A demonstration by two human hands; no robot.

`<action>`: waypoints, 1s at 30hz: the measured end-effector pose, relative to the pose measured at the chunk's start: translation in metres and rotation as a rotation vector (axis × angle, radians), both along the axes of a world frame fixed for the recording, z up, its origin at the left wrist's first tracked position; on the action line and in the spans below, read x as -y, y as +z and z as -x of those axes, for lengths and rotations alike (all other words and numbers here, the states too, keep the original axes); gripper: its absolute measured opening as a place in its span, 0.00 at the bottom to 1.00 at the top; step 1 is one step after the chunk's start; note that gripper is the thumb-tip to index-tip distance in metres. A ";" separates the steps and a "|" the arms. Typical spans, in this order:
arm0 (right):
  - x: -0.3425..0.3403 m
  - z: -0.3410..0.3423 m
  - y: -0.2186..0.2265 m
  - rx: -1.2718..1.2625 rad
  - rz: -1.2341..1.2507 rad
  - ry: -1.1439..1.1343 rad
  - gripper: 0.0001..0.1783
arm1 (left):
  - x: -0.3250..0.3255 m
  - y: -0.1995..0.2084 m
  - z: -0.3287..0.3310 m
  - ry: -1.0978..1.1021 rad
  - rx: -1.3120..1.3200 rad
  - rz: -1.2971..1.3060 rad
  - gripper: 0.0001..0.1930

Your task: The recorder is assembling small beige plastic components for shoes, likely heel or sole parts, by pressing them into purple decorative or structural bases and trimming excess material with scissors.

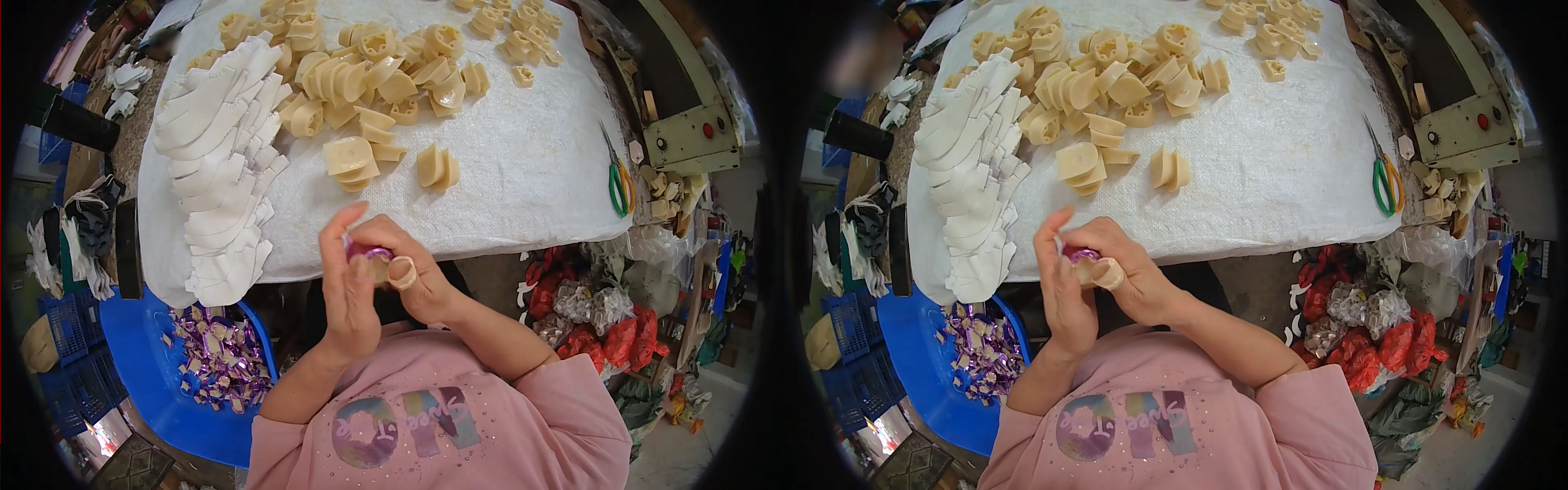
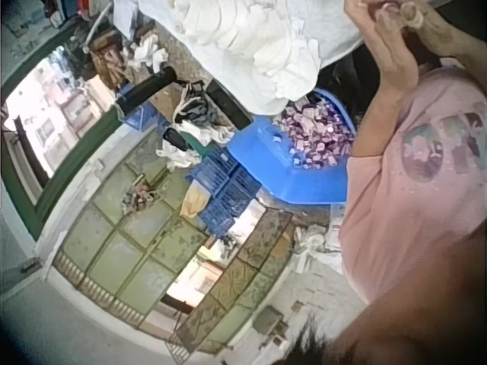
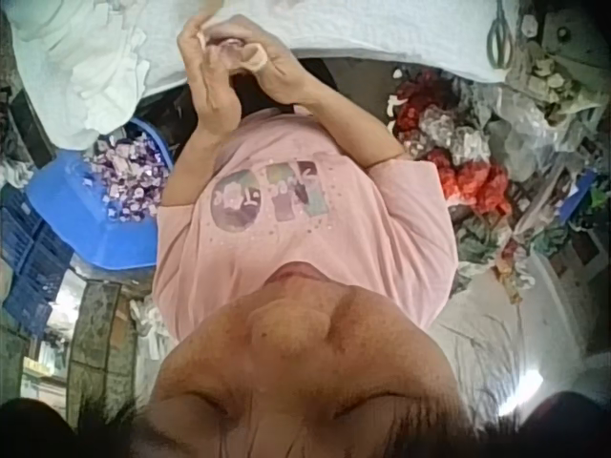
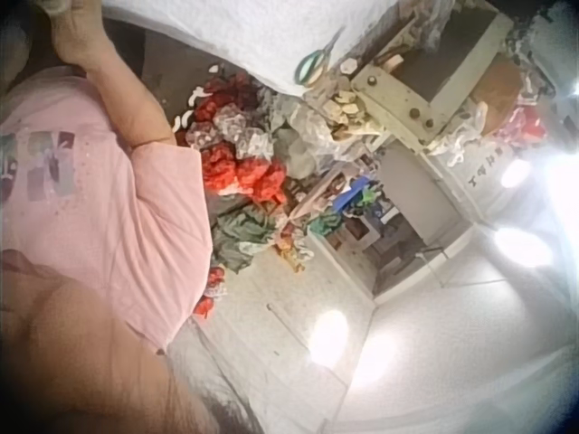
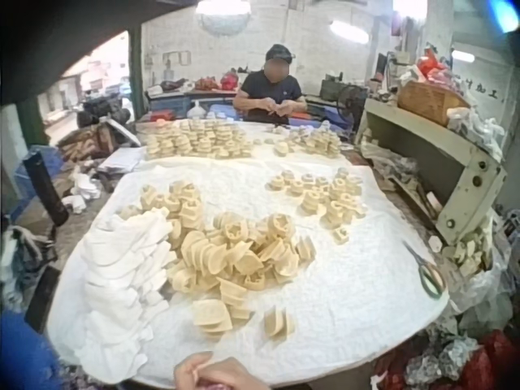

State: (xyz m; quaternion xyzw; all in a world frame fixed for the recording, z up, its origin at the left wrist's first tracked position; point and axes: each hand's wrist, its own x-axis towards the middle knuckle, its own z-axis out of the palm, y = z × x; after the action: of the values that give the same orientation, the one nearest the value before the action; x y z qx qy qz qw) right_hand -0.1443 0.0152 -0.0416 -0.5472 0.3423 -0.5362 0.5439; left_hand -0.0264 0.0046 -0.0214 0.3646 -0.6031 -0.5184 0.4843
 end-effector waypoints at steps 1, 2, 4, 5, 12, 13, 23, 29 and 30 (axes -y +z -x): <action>-0.001 -0.007 -0.003 0.027 0.035 -0.071 0.19 | 0.001 -0.007 -0.001 0.030 -0.051 -0.060 0.28; -0.003 -0.008 -0.002 0.027 0.035 -0.070 0.19 | 0.002 -0.010 -0.002 0.060 -0.102 -0.121 0.26; -0.004 -0.010 0.003 0.193 -0.085 -0.087 0.18 | 0.001 -0.006 0.002 0.065 -0.217 -0.178 0.24; -0.003 -0.010 0.004 0.194 -0.085 -0.083 0.18 | 0.001 -0.003 0.003 0.064 -0.244 -0.217 0.24; 0.003 -0.004 0.001 -0.104 0.204 -0.184 0.19 | -0.003 -0.018 0.002 -0.018 -0.208 -0.219 0.29; 0.001 -0.002 0.003 -0.084 0.094 -0.158 0.19 | -0.001 -0.016 0.000 -0.015 -0.207 -0.219 0.29; 0.015 0.028 0.021 -0.202 -0.039 -0.159 0.23 | 0.013 -0.001 -0.012 -0.233 -0.318 -0.329 0.43; 0.018 0.023 0.046 -0.647 0.000 -0.116 0.15 | 0.017 -0.015 -0.015 -0.121 0.232 0.418 0.45; 0.017 0.024 0.041 -0.648 -0.001 -0.116 0.15 | 0.014 -0.013 -0.013 -0.096 0.115 0.271 0.40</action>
State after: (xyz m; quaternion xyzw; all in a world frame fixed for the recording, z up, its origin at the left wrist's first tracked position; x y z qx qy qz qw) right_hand -0.1682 -0.0017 -0.0001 -0.6688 0.5284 -0.3640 0.3755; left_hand -0.0136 -0.0095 -0.0346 0.2957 -0.7112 -0.4332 0.4681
